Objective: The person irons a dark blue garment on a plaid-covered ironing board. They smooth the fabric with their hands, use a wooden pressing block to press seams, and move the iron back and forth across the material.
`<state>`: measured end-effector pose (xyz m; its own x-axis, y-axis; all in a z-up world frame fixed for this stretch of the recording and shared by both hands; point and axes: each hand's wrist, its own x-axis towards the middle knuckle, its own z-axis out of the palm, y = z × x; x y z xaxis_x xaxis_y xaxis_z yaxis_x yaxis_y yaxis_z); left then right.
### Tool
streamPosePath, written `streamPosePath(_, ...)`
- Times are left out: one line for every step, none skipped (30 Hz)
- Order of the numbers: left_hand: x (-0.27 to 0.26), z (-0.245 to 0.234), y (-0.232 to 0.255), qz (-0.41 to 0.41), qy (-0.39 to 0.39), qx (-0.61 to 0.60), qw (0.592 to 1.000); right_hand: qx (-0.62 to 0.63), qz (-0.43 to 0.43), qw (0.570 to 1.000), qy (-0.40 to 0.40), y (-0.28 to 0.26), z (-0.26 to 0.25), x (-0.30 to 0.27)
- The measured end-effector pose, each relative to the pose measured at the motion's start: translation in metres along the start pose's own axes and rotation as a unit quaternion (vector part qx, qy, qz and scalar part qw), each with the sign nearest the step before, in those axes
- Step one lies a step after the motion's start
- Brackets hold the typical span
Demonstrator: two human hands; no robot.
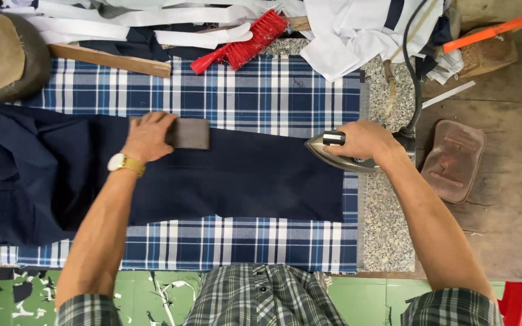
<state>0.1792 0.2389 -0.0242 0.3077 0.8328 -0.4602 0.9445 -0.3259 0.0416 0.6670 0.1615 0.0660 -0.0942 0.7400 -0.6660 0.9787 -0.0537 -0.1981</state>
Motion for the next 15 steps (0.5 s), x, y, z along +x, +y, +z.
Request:
streamPosePath(-0.003,-0.003,0.017,0.005,-0.001,-0.015,1.000,-0.001,-0.003,1.000,0.001,0.002,0.002,0.000)
streamPosePath(0.002,-0.002,0.035,0.004,-0.002,-0.014,1.000,-0.001,-0.004,1.000,0.000,0.003,0.005,0.002)
streamPosePath(0.006,-0.002,0.053,0.039,-0.004,-0.017,0.999,0.006,-0.004,1.000,0.009,0.005,0.007,0.004)
streamPosePath(0.012,-0.002,0.071,0.075,-0.003,-0.019,0.997,0.012,-0.003,1.000,0.019,0.007,0.009,0.006)
streamPosePath(0.014,0.001,0.091,0.075,-0.002,-0.019,0.997,0.012,-0.003,1.000,0.020,0.011,0.014,0.010)
streamPosePath(0.019,0.003,0.112,0.100,0.008,-0.016,0.995,0.031,0.005,0.999,0.035,0.014,0.018,0.013)
streamPosePath(0.024,0.003,0.133,0.125,0.019,-0.014,0.992,0.051,0.013,0.997,0.050,0.019,0.022,0.016)
streamPosePath(0.026,0.004,0.150,0.128,0.020,-0.012,0.991,0.053,0.016,0.997,0.052,0.025,0.029,0.020)
streamPosePath(0.029,0.006,0.167,0.142,0.018,-0.019,0.990,0.067,0.007,0.996,0.056,0.030,0.035,0.024)
streamPosePath(0.033,0.008,0.185,0.157,0.015,-0.027,0.987,0.079,0.000,0.995,0.059,0.038,0.042,0.028)
streamPosePath(0.037,0.009,0.199,0.162,0.015,-0.027,0.986,0.080,0.005,0.995,0.060,0.038,0.039,0.020)
streamPosePath(0.039,0.012,0.212,0.170,0.024,-0.032,0.985,0.093,0.020,0.993,0.070,0.036,0.034,0.013)
streamPosePath(0.041,0.014,0.224,0.177,0.034,-0.038,0.983,0.105,0.034,0.991,0.079,0.033,0.030,0.007)
streamPosePath(0.041,0.015,0.238,0.177,0.036,-0.043,0.983,0.099,0.034,0.991,0.079,0.040,0.029,0.002)
streamPosePath(0.042,0.016,0.251,0.189,0.048,-0.050,0.980,0.118,0.054,0.989,0.075,0.045,0.029,-0.003)
